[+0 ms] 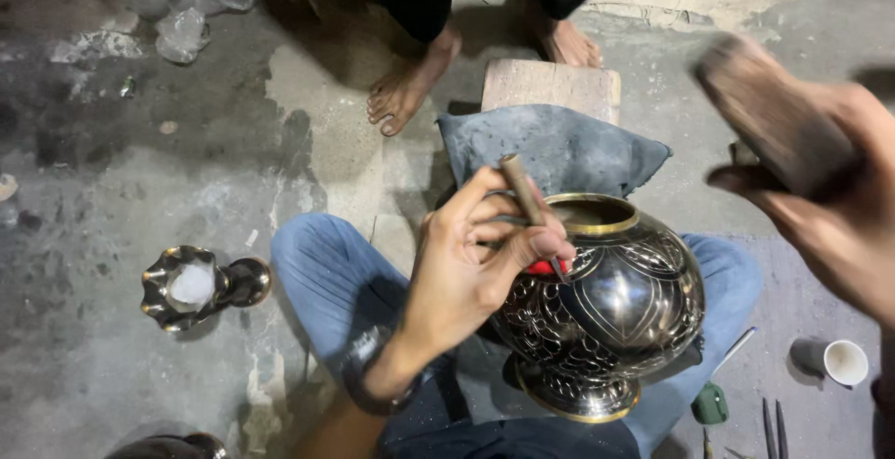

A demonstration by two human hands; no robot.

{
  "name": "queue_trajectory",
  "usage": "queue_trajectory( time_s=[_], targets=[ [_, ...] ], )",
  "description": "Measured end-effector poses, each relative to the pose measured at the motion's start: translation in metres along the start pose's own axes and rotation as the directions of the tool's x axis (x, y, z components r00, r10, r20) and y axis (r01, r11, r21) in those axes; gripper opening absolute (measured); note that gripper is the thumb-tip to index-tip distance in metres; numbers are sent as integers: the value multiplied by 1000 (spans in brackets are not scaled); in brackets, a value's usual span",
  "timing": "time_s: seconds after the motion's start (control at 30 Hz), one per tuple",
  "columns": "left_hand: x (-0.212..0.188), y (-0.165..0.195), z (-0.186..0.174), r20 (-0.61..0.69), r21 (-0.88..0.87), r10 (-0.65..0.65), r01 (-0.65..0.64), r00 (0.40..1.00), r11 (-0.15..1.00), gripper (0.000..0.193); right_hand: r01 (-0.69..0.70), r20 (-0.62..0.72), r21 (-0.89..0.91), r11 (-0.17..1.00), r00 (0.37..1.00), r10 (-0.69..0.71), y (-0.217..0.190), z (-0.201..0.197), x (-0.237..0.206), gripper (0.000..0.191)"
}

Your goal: The person sits cross-legged on the floor and uses a chisel and hammer to engrave intricate patterns onto a metal vase. They repeatedly strike the chisel to create detailed designs on the vase's surface.

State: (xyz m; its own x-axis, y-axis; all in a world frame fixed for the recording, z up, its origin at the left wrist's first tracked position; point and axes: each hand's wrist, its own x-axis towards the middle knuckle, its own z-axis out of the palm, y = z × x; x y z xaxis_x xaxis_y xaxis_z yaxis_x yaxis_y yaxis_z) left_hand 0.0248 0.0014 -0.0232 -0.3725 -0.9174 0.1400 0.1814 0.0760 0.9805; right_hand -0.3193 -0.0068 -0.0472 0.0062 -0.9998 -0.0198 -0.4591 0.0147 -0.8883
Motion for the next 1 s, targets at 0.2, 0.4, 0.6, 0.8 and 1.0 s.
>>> queue_trajectory(
  time_s=[0.2, 0.4, 0.6, 0.8, 1.0],
  targets=[
    [-9, 8, 16, -132, -129, -86, 69, 988, 989, 23, 249, 131, -524, 815, 969, -212, -134, 18, 33, 52],
    [-6, 14, 21, -145, -152, -104, 82, 984, 985, 22, 502, 212, -614, 609, 848, -486, -188, 28, 68, 49],
    [-5, 22, 23, -136, -27, -97, 94, 986, 995, 20, 528, 547, -824, 206, 836, 40, -192, 22, 99, 64],
    [4, 23, 20, -27, -41, -101, 100, 994, 994, 16, 617, 620, -767, 179, 783, -43, -187, 20, 103, 50],
    [14, 22, 14, 101, -11, -95, 96, 990, 995, 15, 512, 530, -837, 191, 846, 55, -179, 6, 90, 44]
  ],
)
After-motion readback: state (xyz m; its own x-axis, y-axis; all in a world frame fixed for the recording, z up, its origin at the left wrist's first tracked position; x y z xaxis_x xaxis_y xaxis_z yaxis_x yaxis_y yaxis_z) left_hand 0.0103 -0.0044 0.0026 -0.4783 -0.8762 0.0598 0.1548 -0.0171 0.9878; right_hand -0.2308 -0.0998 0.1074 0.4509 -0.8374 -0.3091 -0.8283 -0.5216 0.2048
